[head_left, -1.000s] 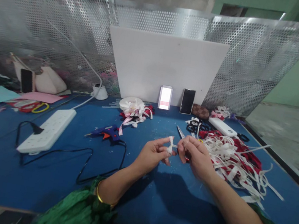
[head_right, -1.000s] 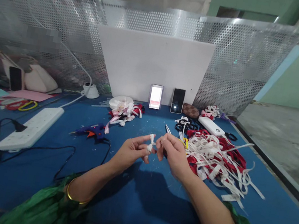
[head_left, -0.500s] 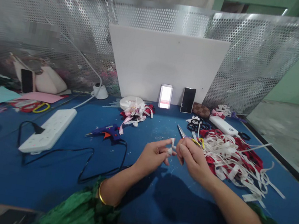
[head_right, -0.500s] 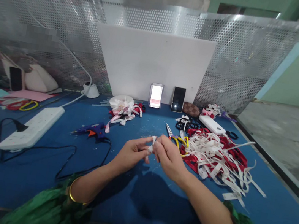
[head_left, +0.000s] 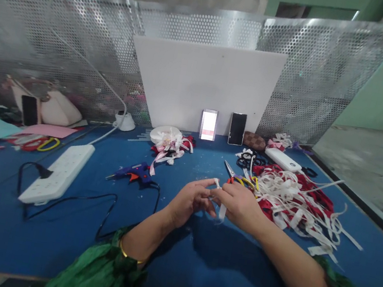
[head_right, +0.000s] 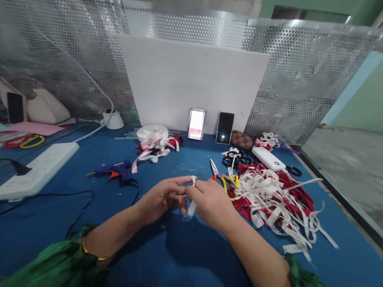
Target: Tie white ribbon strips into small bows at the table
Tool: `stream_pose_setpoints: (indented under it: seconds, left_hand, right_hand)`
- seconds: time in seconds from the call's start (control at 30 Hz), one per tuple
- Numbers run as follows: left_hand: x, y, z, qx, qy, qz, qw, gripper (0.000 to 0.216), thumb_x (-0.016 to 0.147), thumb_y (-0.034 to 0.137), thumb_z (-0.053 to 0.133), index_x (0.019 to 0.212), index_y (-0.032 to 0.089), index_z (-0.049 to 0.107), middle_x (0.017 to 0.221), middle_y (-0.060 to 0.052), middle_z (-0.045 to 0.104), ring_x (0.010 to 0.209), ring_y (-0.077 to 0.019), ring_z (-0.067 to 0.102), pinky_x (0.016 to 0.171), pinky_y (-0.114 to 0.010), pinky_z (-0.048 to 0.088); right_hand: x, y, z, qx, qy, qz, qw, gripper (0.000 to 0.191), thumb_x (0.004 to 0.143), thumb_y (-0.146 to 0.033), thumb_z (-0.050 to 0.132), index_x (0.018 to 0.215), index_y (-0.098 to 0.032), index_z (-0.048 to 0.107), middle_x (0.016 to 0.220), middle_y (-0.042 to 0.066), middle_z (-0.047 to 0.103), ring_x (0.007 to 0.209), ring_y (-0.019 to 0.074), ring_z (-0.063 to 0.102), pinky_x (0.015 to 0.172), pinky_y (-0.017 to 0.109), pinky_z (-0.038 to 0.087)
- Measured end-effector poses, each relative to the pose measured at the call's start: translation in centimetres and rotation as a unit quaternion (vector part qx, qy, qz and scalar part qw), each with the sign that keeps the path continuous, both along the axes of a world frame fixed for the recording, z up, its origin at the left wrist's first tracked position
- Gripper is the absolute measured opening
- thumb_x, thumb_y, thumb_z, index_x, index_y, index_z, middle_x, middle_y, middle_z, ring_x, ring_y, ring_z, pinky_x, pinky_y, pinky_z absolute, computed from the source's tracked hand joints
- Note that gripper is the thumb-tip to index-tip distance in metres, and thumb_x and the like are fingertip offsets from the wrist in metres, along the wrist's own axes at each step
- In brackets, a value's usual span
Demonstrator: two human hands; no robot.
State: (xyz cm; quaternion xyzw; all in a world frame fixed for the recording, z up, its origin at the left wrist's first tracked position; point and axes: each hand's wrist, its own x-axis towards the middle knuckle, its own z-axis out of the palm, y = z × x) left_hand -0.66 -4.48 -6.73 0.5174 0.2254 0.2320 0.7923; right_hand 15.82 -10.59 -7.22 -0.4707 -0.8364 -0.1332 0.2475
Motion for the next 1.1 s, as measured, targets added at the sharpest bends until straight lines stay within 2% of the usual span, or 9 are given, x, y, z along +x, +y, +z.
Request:
stream_pose_setpoints:
  seconds: [0.07,0.13,0.23,0.3,0.5,0.63,0.83,1.0,1.1]
  left_hand:
    - [0.1,-0.3,0.0,0.019,-0.004,-0.004,1.000,0.054,0.078,0.037,0.053,0.125,0.011,0.050,0.072,-0.006,0.068,0.052,-0.0164,0.063,0.059,-0.028,0.048]
    - [0.3,-0.6,0.0,0.050,0.010,0.015,0.999,0.054,0.081,0.046,0.051,0.122,0.011,0.053,0.074,-0.007,0.068,0.049,-0.0162,0.062,0.057,-0.029,0.049]
    - [0.6,-0.9,-0.3,0.097,0.048,0.074,0.991,0.054,0.079,0.051,0.055,0.114,0.010,0.059,0.070,-0.007,0.068,0.039,-0.0123,0.057,0.047,-0.024,0.044]
    - [0.8,-1.0,-0.5,0.110,0.063,0.121,0.985,0.050,0.077,0.050,0.059,0.106,0.009,0.064,0.063,-0.005,0.067,0.034,-0.0100,0.052,0.039,-0.021,0.039]
    - [1.2,-1.2,-0.9,0.074,0.068,0.202,0.974,0.037,0.072,0.041,0.066,0.090,0.009,0.068,0.047,0.000,0.060,0.025,-0.0042,0.037,0.029,-0.016,0.022]
    - [1.4,-1.2,-1.1,0.058,0.046,0.229,0.971,0.032,0.071,0.038,0.066,0.086,0.009,0.069,0.045,0.001,0.060,0.024,-0.0036,0.036,0.028,-0.016,0.020]
    - [1.6,-1.1,-1.1,0.036,0.018,0.248,0.968,0.030,0.071,0.037,0.067,0.082,0.009,0.069,0.045,0.001,0.059,0.027,-0.0032,0.036,0.030,-0.016,0.021]
    - [1.6,-1.0,-1.2,0.019,-0.006,0.248,0.969,0.030,0.072,0.037,0.067,0.082,0.009,0.067,0.046,0.001,0.058,0.030,-0.0022,0.035,0.032,-0.015,0.020]
    - [1.5,-1.0,-1.5,-0.003,-0.028,0.231,0.973,0.027,0.074,0.037,0.066,0.082,0.011,0.065,0.046,0.002,0.055,0.034,-0.0025,0.036,0.034,-0.015,0.021]
  right_hand:
    - [-0.1,0.1,-0.2,0.003,0.078,0.012,0.997,0.017,0.085,-0.014,0.046,0.079,-0.018,0.061,0.064,0.001,0.050,0.059,0.0134,0.044,0.058,0.026,0.031]
    - [-0.3,0.1,0.0,-0.032,0.226,0.011,0.974,0.019,0.086,-0.021,0.049,0.071,-0.018,0.059,0.061,0.000,0.049,0.058,0.0119,0.044,0.056,0.024,0.032]
    - [-0.6,0.2,0.3,-0.121,0.456,-0.030,0.881,0.023,0.083,-0.032,0.055,0.066,-0.018,0.055,0.056,-0.003,0.047,0.054,0.0106,0.043,0.054,0.024,0.033]
    - [-0.8,0.2,0.4,-0.170,0.531,-0.037,0.829,0.024,0.081,-0.035,0.058,0.065,-0.017,0.054,0.054,-0.004,0.044,0.052,0.0099,0.039,0.052,0.024,0.032]
    - [-1.4,0.1,-0.2,-0.208,0.581,0.011,0.787,0.022,0.080,-0.033,0.058,0.066,-0.017,0.052,0.058,-0.003,0.045,0.057,0.0098,0.039,0.056,0.024,0.030]
    - [-1.9,-0.2,-0.5,-0.186,0.632,0.031,0.752,0.024,0.080,-0.031,0.058,0.063,-0.017,0.050,0.058,-0.003,0.044,0.058,0.0101,0.038,0.058,0.024,0.030]
    - [-1.9,0.0,-0.6,-0.181,0.627,0.044,0.756,0.022,0.081,-0.028,0.060,0.063,-0.017,0.052,0.060,-0.003,0.046,0.060,0.0102,0.039,0.059,0.025,0.030]
    - [-1.7,0.5,-1.0,-0.210,0.675,0.053,0.705,0.022,0.081,-0.029,0.061,0.065,-0.017,0.052,0.055,-0.004,0.042,0.055,0.0096,0.037,0.056,0.025,0.028]
    - [-1.7,0.6,-1.0,-0.217,0.663,0.044,0.715,0.024,0.081,-0.030,0.060,0.063,-0.017,0.051,0.053,-0.005,0.041,0.054,0.0093,0.036,0.056,0.025,0.028]
